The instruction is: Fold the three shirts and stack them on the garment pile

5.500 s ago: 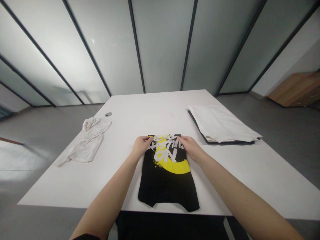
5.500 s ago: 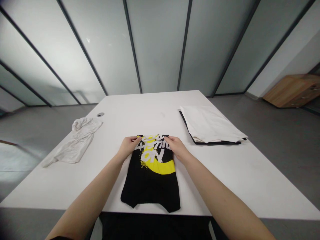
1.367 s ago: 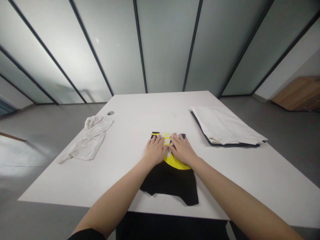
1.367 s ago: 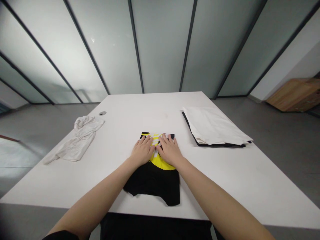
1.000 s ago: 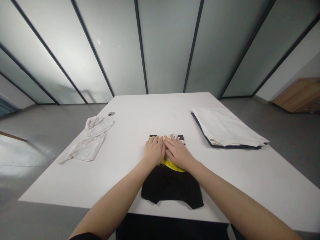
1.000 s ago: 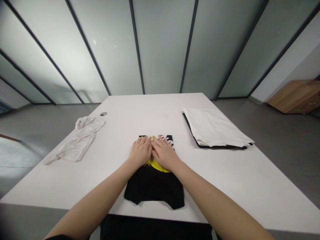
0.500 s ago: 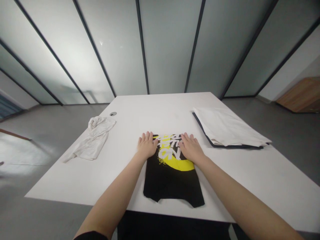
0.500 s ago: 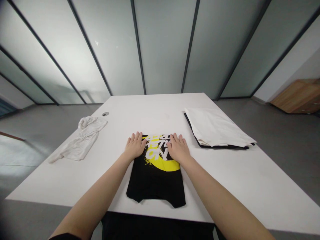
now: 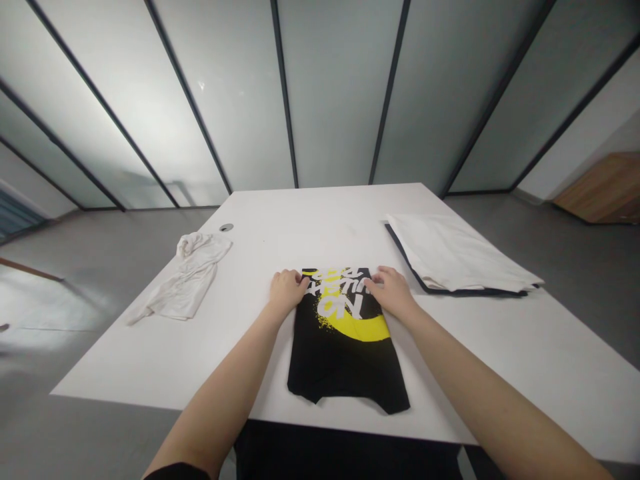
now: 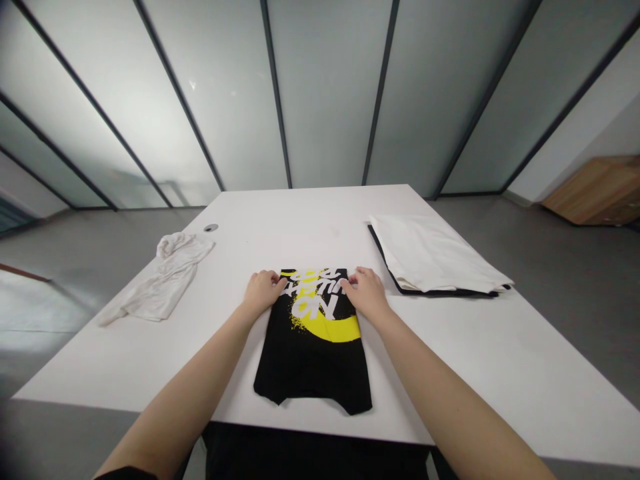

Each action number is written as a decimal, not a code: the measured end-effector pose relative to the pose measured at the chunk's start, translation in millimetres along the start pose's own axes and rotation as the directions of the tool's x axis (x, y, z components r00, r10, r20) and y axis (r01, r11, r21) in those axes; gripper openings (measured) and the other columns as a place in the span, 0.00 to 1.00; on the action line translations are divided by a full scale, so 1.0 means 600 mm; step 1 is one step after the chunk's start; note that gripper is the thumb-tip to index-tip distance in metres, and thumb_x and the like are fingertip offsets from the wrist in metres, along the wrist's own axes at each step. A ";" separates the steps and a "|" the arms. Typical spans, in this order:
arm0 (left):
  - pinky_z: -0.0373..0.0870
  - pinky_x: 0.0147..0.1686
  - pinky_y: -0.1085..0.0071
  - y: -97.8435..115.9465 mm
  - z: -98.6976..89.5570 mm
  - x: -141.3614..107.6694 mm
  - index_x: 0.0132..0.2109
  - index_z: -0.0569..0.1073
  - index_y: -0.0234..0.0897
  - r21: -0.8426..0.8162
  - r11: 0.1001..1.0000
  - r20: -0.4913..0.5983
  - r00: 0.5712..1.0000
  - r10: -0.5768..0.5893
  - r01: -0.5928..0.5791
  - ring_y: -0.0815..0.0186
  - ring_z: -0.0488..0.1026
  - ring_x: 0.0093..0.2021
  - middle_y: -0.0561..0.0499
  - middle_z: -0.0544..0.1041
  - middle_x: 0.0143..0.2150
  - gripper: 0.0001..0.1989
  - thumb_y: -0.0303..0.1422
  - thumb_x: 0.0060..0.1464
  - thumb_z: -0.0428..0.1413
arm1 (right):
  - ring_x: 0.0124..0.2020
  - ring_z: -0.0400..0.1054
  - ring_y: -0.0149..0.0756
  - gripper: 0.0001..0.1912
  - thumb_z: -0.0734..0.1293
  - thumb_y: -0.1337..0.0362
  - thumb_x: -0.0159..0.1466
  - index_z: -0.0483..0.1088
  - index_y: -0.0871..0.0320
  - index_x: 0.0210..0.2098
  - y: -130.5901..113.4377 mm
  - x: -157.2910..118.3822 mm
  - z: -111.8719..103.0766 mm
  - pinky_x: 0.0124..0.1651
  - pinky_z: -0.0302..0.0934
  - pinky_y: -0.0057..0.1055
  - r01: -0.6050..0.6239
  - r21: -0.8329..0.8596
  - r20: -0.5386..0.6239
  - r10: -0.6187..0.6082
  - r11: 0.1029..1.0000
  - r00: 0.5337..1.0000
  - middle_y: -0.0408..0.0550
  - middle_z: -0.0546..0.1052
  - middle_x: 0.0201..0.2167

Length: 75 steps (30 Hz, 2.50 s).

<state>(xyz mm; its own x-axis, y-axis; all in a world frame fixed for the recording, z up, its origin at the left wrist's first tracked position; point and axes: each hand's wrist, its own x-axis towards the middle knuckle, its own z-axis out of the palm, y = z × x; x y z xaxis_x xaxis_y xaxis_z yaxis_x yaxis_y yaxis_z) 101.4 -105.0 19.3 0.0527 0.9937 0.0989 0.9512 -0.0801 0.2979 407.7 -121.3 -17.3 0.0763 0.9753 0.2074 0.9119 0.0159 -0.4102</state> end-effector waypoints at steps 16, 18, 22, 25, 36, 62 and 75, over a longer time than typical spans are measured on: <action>0.70 0.45 0.62 -0.003 -0.001 0.039 0.38 0.83 0.41 -0.058 0.993 -0.055 0.993 -0.108 0.105 0.52 0.80 0.46 0.41 0.85 0.40 0.19 0.48 0.70 0.56 | 0.65 0.68 0.60 0.17 0.67 0.49 0.71 0.83 0.54 0.40 -0.035 0.039 0.010 0.66 0.61 0.55 -0.069 -0.004 -0.067 0.068 0.998 0.995 0.57 0.76 0.65; 0.70 0.46 0.62 -0.005 -0.004 0.035 0.40 0.84 0.41 -0.066 0.993 -0.063 0.993 -0.099 0.095 0.52 0.80 0.47 0.42 0.86 0.41 0.19 0.48 0.70 0.55 | 0.64 0.69 0.59 0.18 0.66 0.50 0.71 0.83 0.54 0.41 -0.044 0.060 0.008 0.65 0.61 0.55 -0.096 0.004 -0.081 0.096 0.995 0.992 0.58 0.77 0.64; 0.71 0.47 0.63 -0.007 -0.014 0.008 0.47 0.83 0.41 -0.103 0.993 -0.018 0.998 -0.052 0.050 0.53 0.81 0.47 0.43 0.86 0.42 0.15 0.45 0.70 0.55 | 0.61 0.72 0.57 0.22 0.64 0.52 0.72 0.79 0.58 0.56 -0.048 0.074 0.005 0.66 0.62 0.52 -0.083 0.058 -0.103 0.089 0.995 0.991 0.61 0.80 0.59; 0.73 0.46 0.63 -0.003 -0.020 -0.012 0.52 0.80 0.41 -0.129 0.991 0.060 0.997 -0.037 0.044 0.53 0.83 0.46 0.44 0.86 0.41 0.13 0.41 0.70 0.56 | 0.62 0.71 0.56 0.29 0.63 0.52 0.73 0.71 0.63 0.66 -0.041 0.048 0.004 0.67 0.62 0.49 0.012 0.089 -0.057 -0.007 0.996 0.998 0.63 0.78 0.63; 0.76 0.26 0.70 -0.014 -0.078 -0.031 0.78 0.49 0.40 -0.474 0.791 0.625 0.781 -0.006 0.386 0.61 0.78 0.23 0.52 0.81 0.28 0.49 0.42 0.61 0.68 | 0.77 0.56 0.61 0.30 0.62 0.47 0.75 0.70 0.54 0.70 -0.033 -0.113 -0.004 0.75 0.52 0.60 0.231 0.023 0.054 -0.232 0.973 0.971 0.60 0.65 0.75; 0.72 0.24 0.77 -0.020 -0.014 0.016 0.68 0.65 0.38 -0.750 0.593 0.203 0.955 -0.214 0.292 0.70 0.76 0.22 0.59 0.77 0.30 0.36 0.34 0.57 0.71 | 0.71 0.65 0.49 0.23 0.66 0.56 0.73 0.74 0.56 0.64 -0.069 0.081 0.035 0.72 0.59 0.44 0.155 0.315 -0.038 -0.151 0.936 0.988 0.60 0.73 0.69; 0.79 0.28 0.73 -0.016 -0.004 0.012 0.68 0.66 0.36 -0.857 0.304 0.374 0.908 -0.188 0.416 0.66 0.81 0.27 0.49 0.82 0.34 0.31 0.34 0.63 0.67 | 0.29 0.76 0.35 0.24 0.72 0.62 0.70 0.68 0.57 0.64 -0.045 0.068 -0.048 0.29 0.66 0.26 -0.374 0.561 0.402 0.152 0.739 0.903 0.49 0.83 0.38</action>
<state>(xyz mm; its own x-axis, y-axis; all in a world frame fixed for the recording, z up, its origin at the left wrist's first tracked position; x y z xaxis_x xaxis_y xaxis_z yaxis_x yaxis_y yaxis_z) 91.9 -97.2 19.2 -0.0179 0.9469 -0.3210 0.0505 0.3215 0.9456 397.5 -88.5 27.7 0.0456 0.9717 -0.2319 0.4188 -0.2293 -0.8786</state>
